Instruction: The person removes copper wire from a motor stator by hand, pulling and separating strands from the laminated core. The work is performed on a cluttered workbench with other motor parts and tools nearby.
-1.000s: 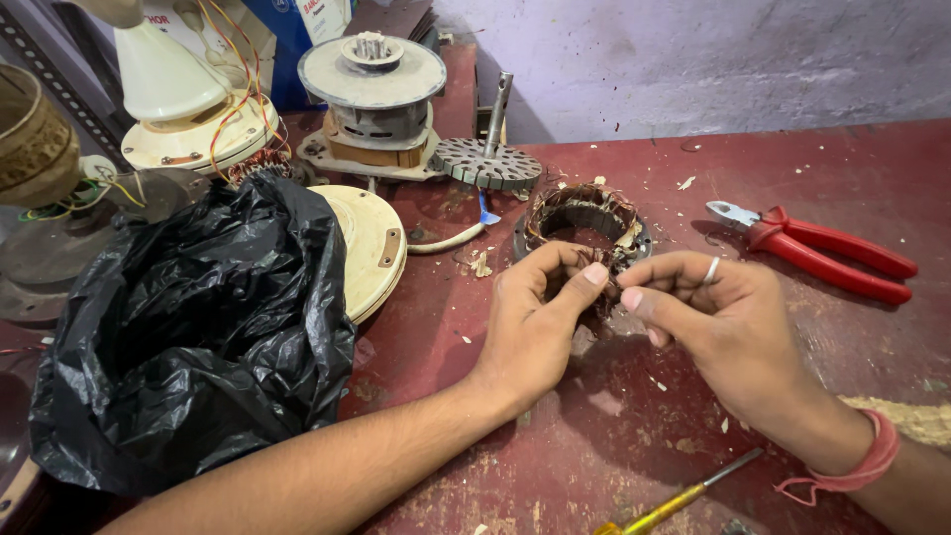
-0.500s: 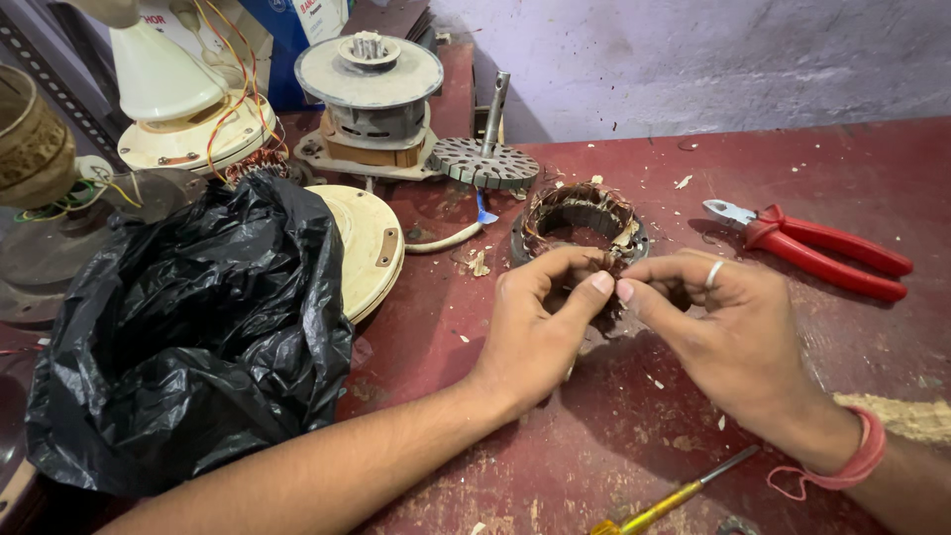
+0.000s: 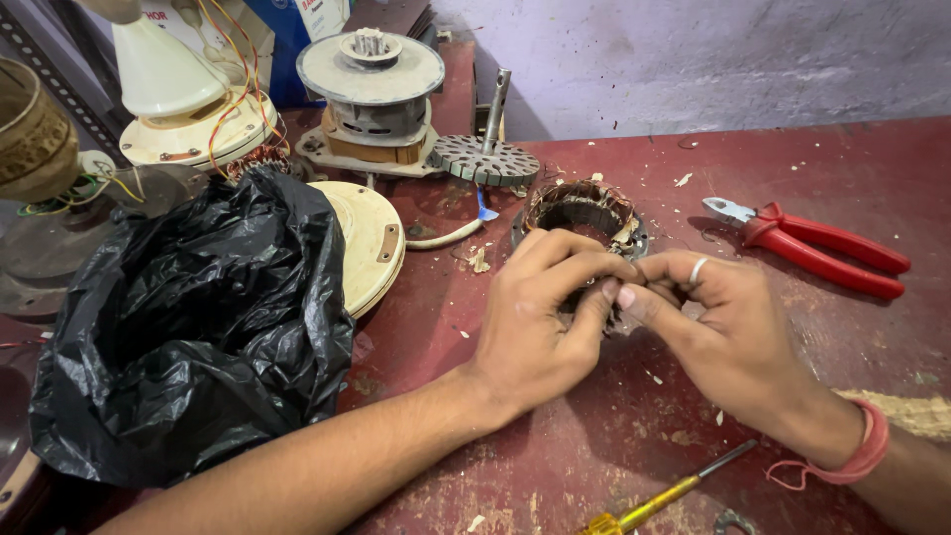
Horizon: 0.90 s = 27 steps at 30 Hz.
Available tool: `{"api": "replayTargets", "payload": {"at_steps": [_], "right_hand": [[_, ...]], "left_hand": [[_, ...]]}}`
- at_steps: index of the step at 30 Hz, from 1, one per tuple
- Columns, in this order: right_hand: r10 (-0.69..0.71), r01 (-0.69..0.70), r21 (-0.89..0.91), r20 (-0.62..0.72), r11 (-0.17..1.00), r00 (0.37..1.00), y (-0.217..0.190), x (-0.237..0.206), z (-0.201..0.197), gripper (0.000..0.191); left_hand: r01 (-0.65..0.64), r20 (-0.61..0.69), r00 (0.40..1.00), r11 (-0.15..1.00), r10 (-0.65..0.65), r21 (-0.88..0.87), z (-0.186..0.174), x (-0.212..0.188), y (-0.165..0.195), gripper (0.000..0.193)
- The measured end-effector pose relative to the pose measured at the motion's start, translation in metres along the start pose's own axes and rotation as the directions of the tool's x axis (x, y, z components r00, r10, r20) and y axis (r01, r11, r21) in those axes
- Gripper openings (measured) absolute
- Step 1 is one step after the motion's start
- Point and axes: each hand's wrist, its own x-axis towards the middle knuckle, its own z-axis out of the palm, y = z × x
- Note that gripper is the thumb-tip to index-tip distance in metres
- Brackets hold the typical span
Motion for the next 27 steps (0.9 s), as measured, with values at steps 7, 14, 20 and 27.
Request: {"api": "replayTargets", "payload": {"at_steps": [7,14,20,27], "right_hand": [[0.187,-0.205,0.229,0.099,0.951,0.977,0.008,0.002,-0.001,0.013],[0.208,-0.247,0.308,0.154,0.919,0.966,0.010,0.007,-0.001,0.012],[0.158,-0.170,0.145,0.091,0.975,0.983,0.010,0.008,0.000,0.013],[0.263,-0.289,0.424,0.121,0.858,0.957,0.017,0.016,0.001,0.012]], "left_hand": [[0.255,0.070,0.967,0.920,-0.246,-0.296,0.010,-0.005,-0.002,0.008],[0.320,0.091,0.947,0.865,-0.309,-0.387,0.009,-0.005,-0.004,0.011],[0.247,-0.013,0.967,0.953,-0.253,-0.176,0.005,-0.002,-0.005,0.010],[0.448,0.025,0.878,0.802,-0.478,-0.395,0.011,-0.002,-0.012,0.009]]}}
